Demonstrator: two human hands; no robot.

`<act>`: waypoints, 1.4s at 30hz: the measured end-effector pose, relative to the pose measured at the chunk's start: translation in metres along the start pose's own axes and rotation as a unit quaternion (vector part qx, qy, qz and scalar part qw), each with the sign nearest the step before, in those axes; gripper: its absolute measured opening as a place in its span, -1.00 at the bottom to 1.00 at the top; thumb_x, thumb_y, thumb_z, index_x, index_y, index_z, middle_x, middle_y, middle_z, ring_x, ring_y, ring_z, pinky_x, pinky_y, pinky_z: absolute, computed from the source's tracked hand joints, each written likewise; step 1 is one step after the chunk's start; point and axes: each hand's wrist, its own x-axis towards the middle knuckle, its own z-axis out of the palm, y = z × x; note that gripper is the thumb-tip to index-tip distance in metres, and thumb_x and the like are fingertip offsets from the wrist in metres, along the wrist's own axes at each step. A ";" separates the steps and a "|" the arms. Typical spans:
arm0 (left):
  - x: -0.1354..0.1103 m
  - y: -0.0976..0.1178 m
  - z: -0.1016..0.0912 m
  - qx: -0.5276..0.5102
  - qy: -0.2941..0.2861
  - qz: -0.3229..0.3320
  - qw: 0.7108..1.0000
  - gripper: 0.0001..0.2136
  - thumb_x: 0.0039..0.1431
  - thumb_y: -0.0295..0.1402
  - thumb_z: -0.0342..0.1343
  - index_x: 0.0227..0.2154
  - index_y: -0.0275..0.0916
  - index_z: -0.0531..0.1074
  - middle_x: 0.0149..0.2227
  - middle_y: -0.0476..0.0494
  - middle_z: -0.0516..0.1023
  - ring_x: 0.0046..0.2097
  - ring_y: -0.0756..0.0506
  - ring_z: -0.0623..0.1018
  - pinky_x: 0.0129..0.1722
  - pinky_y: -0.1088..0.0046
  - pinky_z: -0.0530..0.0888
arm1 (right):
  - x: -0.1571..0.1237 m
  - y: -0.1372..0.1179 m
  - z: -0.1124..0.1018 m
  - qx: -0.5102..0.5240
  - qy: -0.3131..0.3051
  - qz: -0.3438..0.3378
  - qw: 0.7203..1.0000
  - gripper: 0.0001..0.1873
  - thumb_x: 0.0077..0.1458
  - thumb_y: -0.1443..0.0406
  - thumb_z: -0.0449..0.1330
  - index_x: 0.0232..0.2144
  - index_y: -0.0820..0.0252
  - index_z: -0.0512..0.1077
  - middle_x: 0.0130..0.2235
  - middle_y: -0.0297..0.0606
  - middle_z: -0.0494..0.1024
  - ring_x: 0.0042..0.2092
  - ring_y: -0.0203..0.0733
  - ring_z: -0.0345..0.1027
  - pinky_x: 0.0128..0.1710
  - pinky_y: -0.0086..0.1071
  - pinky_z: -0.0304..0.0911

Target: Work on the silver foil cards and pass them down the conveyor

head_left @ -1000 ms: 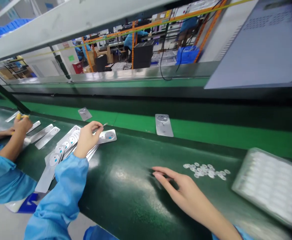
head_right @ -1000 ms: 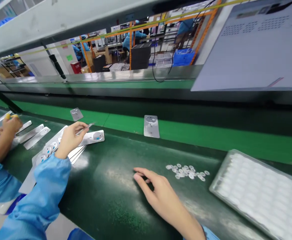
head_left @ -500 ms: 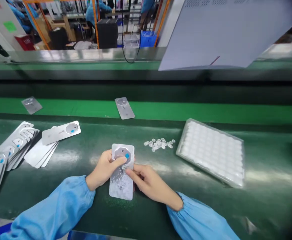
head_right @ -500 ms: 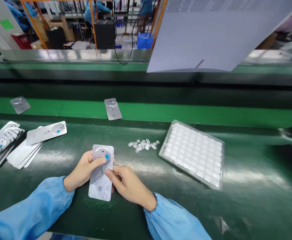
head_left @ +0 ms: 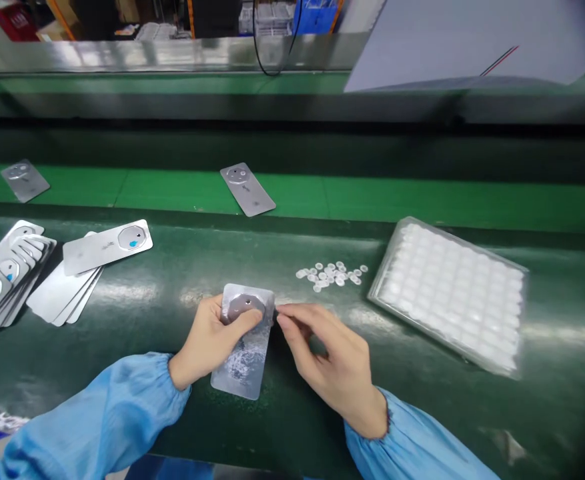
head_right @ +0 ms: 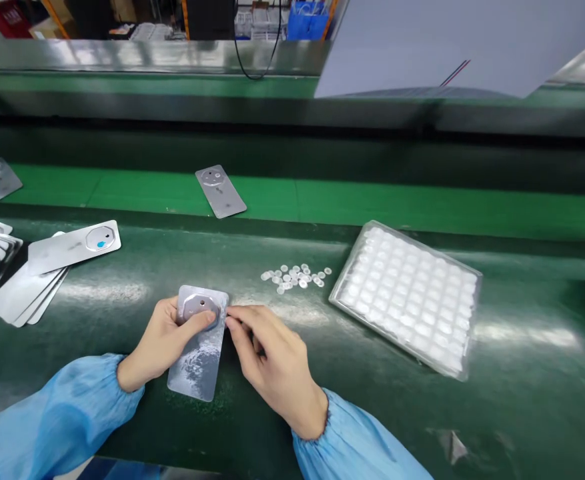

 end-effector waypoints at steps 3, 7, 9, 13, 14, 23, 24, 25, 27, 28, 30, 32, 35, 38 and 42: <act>-0.001 0.002 0.001 0.034 -0.012 0.022 0.999 -0.76 0.13 -0.19 0.34 -0.32 -0.29 0.56 -0.42 -0.08 0.57 -0.41 -0.03 0.47 -0.40 0.49 0.42 | -0.003 0.005 0.004 -0.033 -0.018 -0.054 0.998 -0.71 0.35 0.43 0.16 0.04 0.11 0.53 -0.14 -0.15 0.62 -0.15 -0.15 0.57 -0.19 -0.33 0.56; -0.004 0.000 0.000 0.066 -0.048 0.019 0.996 -0.79 0.17 -0.22 0.30 -0.29 -0.29 0.56 -0.38 -0.10 0.58 -0.37 -0.06 0.51 -0.37 0.48 0.45 | -0.006 0.011 0.007 -0.066 -0.030 -0.066 0.995 -0.68 0.33 0.44 0.20 0.08 0.11 0.52 -0.13 -0.16 0.60 -0.17 -0.17 0.56 -0.25 -0.38 0.55; -0.004 -0.002 -0.001 0.078 -0.060 0.016 0.995 -0.79 0.19 -0.22 0.27 -0.36 -0.29 0.52 -0.45 -0.07 0.52 -0.42 -0.04 0.46 -0.43 0.51 0.41 | -0.007 0.012 0.007 -0.076 -0.033 -0.068 0.994 -0.68 0.33 0.44 0.20 0.08 0.12 0.52 -0.13 -0.16 0.60 -0.18 -0.18 0.56 -0.26 -0.38 0.55; -0.005 -0.006 -0.002 0.087 -0.067 0.027 0.994 -0.81 0.20 -0.26 0.24 -0.40 -0.30 0.48 -0.47 -0.04 0.46 -0.43 -0.01 0.41 -0.44 0.52 0.38 | -0.005 0.012 0.007 -0.071 -0.035 -0.062 0.995 -0.74 0.35 0.44 0.17 0.02 0.12 0.53 -0.15 -0.18 0.61 -0.18 -0.21 0.57 -0.26 -0.40 0.55; -0.006 -0.006 -0.002 0.086 -0.069 0.029 0.994 -0.82 0.20 -0.27 0.23 -0.40 -0.30 0.48 -0.46 -0.04 0.46 -0.43 -0.01 0.40 -0.43 0.52 0.38 | -0.005 0.011 0.008 -0.071 -0.035 -0.061 0.995 -0.76 0.35 0.44 0.17 0.00 0.13 0.53 -0.16 -0.18 0.61 -0.19 -0.21 0.57 -0.27 -0.40 0.55; -0.005 -0.006 0.000 0.077 -0.082 0.029 0.993 -0.84 0.21 -0.27 0.23 -0.35 -0.29 0.51 -0.42 -0.06 0.49 -0.39 -0.03 0.42 -0.39 0.49 0.39 | -0.001 0.007 0.008 -0.095 -0.035 -0.056 0.993 -0.87 0.34 0.39 0.17 -0.14 0.17 0.51 -0.22 -0.18 0.61 -0.30 -0.22 0.56 -0.42 -0.42 0.47; -0.005 -0.006 0.000 0.075 -0.081 0.027 0.993 -0.83 0.21 -0.27 0.23 -0.35 -0.29 0.51 -0.42 -0.06 0.49 -0.39 -0.03 0.42 -0.39 0.49 0.39 | -0.001 0.007 0.008 -0.095 -0.035 -0.057 0.993 -0.87 0.34 0.39 0.16 -0.14 0.16 0.51 -0.23 -0.19 0.62 -0.30 -0.22 0.56 -0.42 -0.42 0.47; -0.005 -0.006 0.000 0.072 -0.081 0.026 0.994 -0.83 0.21 -0.26 0.24 -0.35 -0.29 0.51 -0.42 -0.06 0.49 -0.39 -0.03 0.42 -0.39 0.49 0.39 | -0.001 0.006 0.008 -0.095 -0.034 -0.058 0.993 -0.87 0.34 0.39 0.16 -0.14 0.15 0.51 -0.23 -0.19 0.62 -0.31 -0.23 0.56 -0.42 -0.42 0.47; -0.005 -0.006 0.000 0.064 -0.078 0.024 0.995 -0.82 0.21 -0.25 0.25 -0.36 -0.29 0.51 -0.43 -0.05 0.49 -0.40 -0.02 0.42 -0.40 0.50 0.39 | 0.000 0.005 0.008 -0.097 -0.032 -0.064 0.993 -0.86 0.35 0.39 0.15 -0.15 0.14 0.51 -0.24 -0.20 0.62 -0.32 -0.24 0.56 -0.41 -0.43 0.46; -0.004 -0.005 0.000 0.059 -0.077 0.023 0.995 -0.81 0.20 -0.25 0.25 -0.37 -0.29 0.51 -0.44 -0.04 0.48 -0.41 -0.01 0.41 -0.41 0.51 0.38 | 0.000 0.005 0.008 -0.099 -0.031 -0.067 0.992 -0.87 0.35 0.40 0.16 -0.15 0.14 0.51 -0.24 -0.21 0.62 -0.32 -0.24 0.55 -0.42 -0.43 0.46; -0.004 -0.004 -0.001 0.051 -0.075 0.021 0.996 -0.80 0.19 -0.24 0.27 -0.37 -0.29 0.52 -0.45 -0.04 0.49 -0.42 -0.01 0.41 -0.42 0.52 0.38 | -0.001 0.005 0.008 -0.100 -0.031 -0.071 0.992 -0.87 0.35 0.41 0.16 -0.15 0.14 0.50 -0.24 -0.21 0.62 -0.32 -0.25 0.55 -0.41 -0.44 0.45; -0.003 -0.003 -0.001 0.044 -0.072 0.016 0.996 -0.79 0.18 -0.22 0.29 -0.36 -0.30 0.53 -0.44 -0.05 0.51 -0.42 -0.01 0.43 -0.41 0.52 0.39 | -0.001 0.005 0.008 -0.090 -0.032 -0.070 0.993 -0.87 0.34 0.42 0.17 -0.14 0.15 0.49 -0.23 -0.20 0.61 -0.31 -0.24 0.54 -0.40 -0.43 0.46; -0.003 -0.001 -0.002 0.026 -0.071 0.003 0.997 -0.77 0.16 -0.21 0.31 -0.32 -0.30 0.55 -0.42 -0.08 0.54 -0.41 -0.03 0.46 -0.41 0.50 0.40 | -0.002 0.005 0.009 -0.056 -0.032 -0.058 0.996 -0.85 0.33 0.44 0.17 -0.13 0.15 0.48 -0.23 -0.19 0.60 -0.29 -0.21 0.54 -0.35 -0.39 0.49; -0.002 0.000 -0.002 0.006 -0.074 -0.004 0.997 -0.77 0.15 -0.19 0.32 -0.35 -0.29 0.54 -0.43 -0.08 0.54 -0.42 -0.03 0.46 -0.42 0.49 0.40 | -0.004 0.006 0.009 -0.041 -0.032 -0.056 0.997 -0.82 0.32 0.45 0.16 -0.10 0.14 0.48 -0.22 -0.19 0.60 -0.26 -0.19 0.55 -0.33 -0.37 0.50; -0.002 0.001 -0.002 0.007 -0.069 -0.005 0.998 -0.73 0.12 -0.14 0.34 -0.37 -0.28 0.52 -0.45 -0.06 0.52 -0.42 -0.04 0.45 -0.43 0.48 0.38 | -0.005 0.006 0.009 -0.021 -0.025 -0.050 0.998 -0.83 0.31 0.45 0.17 -0.11 0.14 0.48 -0.23 -0.19 0.59 -0.28 -0.21 0.52 -0.36 -0.39 0.46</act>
